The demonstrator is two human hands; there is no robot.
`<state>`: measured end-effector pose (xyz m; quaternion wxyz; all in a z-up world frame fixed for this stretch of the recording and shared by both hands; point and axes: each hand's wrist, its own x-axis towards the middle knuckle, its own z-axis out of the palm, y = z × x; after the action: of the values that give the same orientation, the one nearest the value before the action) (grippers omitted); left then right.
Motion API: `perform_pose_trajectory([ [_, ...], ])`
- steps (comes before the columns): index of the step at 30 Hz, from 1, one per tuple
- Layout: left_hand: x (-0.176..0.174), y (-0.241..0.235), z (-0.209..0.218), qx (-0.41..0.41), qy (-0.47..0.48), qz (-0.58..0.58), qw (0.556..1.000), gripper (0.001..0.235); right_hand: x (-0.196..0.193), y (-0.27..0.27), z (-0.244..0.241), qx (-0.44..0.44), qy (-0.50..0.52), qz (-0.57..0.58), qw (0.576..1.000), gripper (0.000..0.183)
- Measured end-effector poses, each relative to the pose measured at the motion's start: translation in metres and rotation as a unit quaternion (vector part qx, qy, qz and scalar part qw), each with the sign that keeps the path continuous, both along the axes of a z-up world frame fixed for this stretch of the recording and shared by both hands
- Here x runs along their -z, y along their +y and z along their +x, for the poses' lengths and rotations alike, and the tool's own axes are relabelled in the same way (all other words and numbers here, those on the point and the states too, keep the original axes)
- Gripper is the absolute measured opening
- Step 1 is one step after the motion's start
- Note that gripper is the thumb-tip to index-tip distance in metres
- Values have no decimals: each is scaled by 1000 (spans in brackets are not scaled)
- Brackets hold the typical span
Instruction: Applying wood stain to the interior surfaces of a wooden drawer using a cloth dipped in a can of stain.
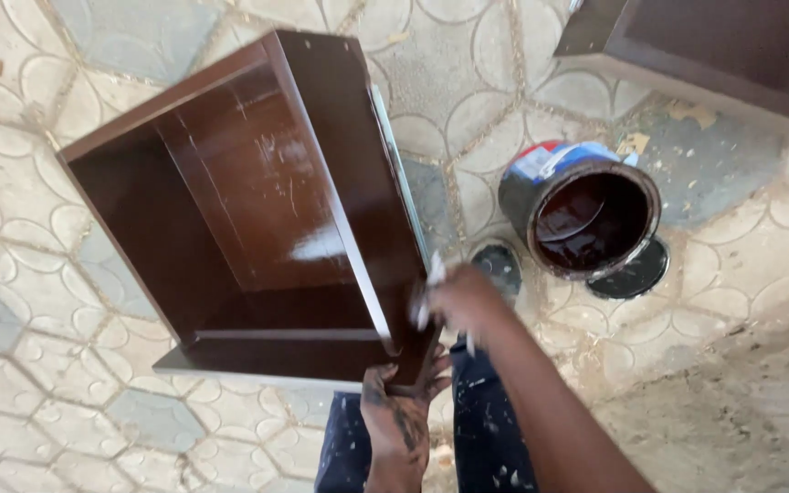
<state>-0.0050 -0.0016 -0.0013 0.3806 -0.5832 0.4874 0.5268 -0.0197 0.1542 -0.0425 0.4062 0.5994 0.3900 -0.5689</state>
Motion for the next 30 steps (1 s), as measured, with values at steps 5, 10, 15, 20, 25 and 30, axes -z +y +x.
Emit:
perform_pose_trajectory([
  [5,-6,0,-4,-21,-2,9,1000,45,-13,-16,-1,49,-36,-2,998,18],
  [10,0,-9,-1,-19,-21,-3,1000,53,64,-24,22,41,-37,18,998,20],
  [15,-22,6,-11,36,-4,-13,999,82,-3,-23,12,113,15,-52,992,23],
  [20,-27,9,-18,57,8,-136,989,63,24,-30,48,345,22,-105,932,23],
  [25,-33,0,-17,114,-8,-155,981,59,55,-33,56,324,27,-43,945,16],
  [30,-44,-31,-30,407,3,-227,885,63,67,-36,52,289,12,-37,957,8],
])
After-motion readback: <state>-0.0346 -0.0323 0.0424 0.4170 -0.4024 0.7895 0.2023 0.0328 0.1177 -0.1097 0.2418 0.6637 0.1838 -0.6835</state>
